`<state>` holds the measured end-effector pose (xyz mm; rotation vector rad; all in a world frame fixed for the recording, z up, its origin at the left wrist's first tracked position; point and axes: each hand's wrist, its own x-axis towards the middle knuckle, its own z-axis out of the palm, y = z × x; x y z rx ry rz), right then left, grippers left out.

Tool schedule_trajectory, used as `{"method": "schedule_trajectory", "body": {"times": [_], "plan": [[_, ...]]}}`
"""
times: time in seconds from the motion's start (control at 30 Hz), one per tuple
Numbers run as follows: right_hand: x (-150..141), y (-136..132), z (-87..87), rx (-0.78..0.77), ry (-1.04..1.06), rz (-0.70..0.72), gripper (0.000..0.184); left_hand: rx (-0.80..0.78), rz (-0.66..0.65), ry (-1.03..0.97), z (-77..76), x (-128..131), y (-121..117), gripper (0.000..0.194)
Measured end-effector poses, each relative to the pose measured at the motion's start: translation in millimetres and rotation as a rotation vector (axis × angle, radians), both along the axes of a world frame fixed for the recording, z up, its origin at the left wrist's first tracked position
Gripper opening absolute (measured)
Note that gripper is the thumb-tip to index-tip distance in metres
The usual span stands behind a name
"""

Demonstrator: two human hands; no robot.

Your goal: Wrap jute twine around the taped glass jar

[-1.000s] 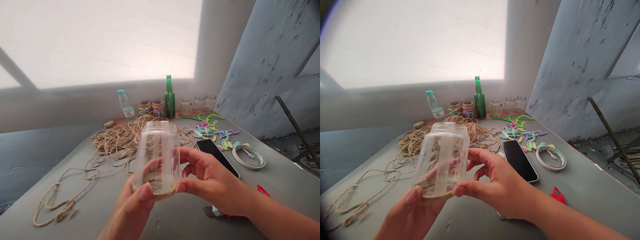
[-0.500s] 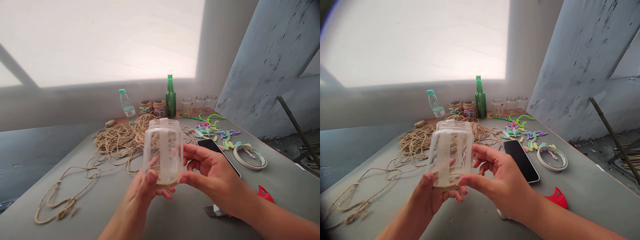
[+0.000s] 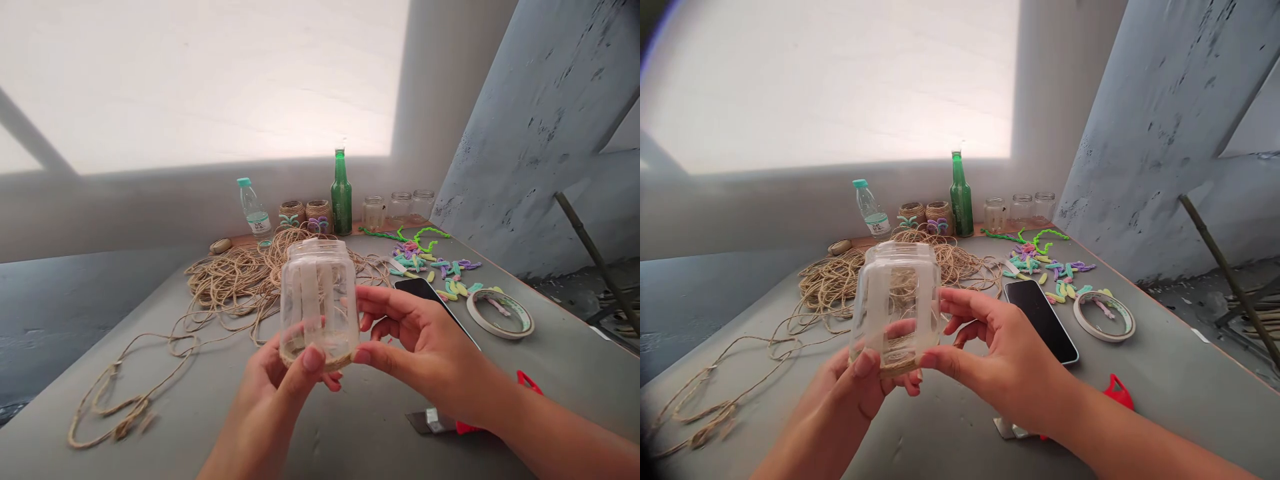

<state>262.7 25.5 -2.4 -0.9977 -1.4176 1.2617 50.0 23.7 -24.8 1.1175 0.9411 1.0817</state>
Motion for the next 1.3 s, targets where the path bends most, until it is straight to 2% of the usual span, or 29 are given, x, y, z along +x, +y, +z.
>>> {"method": "schedule_trajectory", "body": {"times": [0.1,0.23,0.33,0.47,0.53,0.67,0.77,0.87,1.07,1.3], "plan": [[0.5,-0.6,-0.8,0.016,0.006,-0.008,0.064,0.007,0.011,0.017,3.2,0.3,-1.3,0.057],[-0.2,-3.2,-0.2,0.014,-0.025,-0.021,0.063,0.051,-0.018,0.017,0.8,-1.1,-0.1,0.065],[-1.0,-3.9,0.6,0.013,-0.041,-0.035,0.065,0.064,-0.003,0.010,5.8,4.7,-2.4,0.070],[-1.6,-3.1,0.2,0.008,-0.061,-0.042,0.068,0.017,0.089,0.017,14.2,12.2,-8.3,0.053],[-1.0,-2.9,0.0,0.036,-0.058,-0.019,0.067,0.002,0.075,0.045,11.5,8.9,-8.8,0.049],[2.5,-3.0,-0.5,0.114,-0.109,-0.015,0.062,0.011,0.072,0.077,-2.4,-3.4,-4.9,0.058],[5.7,-3.2,-1.2,0.193,-0.192,-0.037,0.055,0.013,0.084,0.011,-5.4,-4.1,-1.7,0.056],[7.1,-3.7,-1.7,0.204,-0.225,-0.054,0.051,-0.018,0.063,-0.094,1.1,1.1,-0.1,0.052],[4.1,-5.8,-2.0,0.166,-0.220,-0.037,0.053,-0.094,0.004,-0.231,14.1,6.2,-2.4,0.045],[0.7,-8.4,-7.9,0.233,-0.238,-0.032,0.056,-0.079,-0.054,-0.297,15.0,7.8,-2.6,0.044]]}}
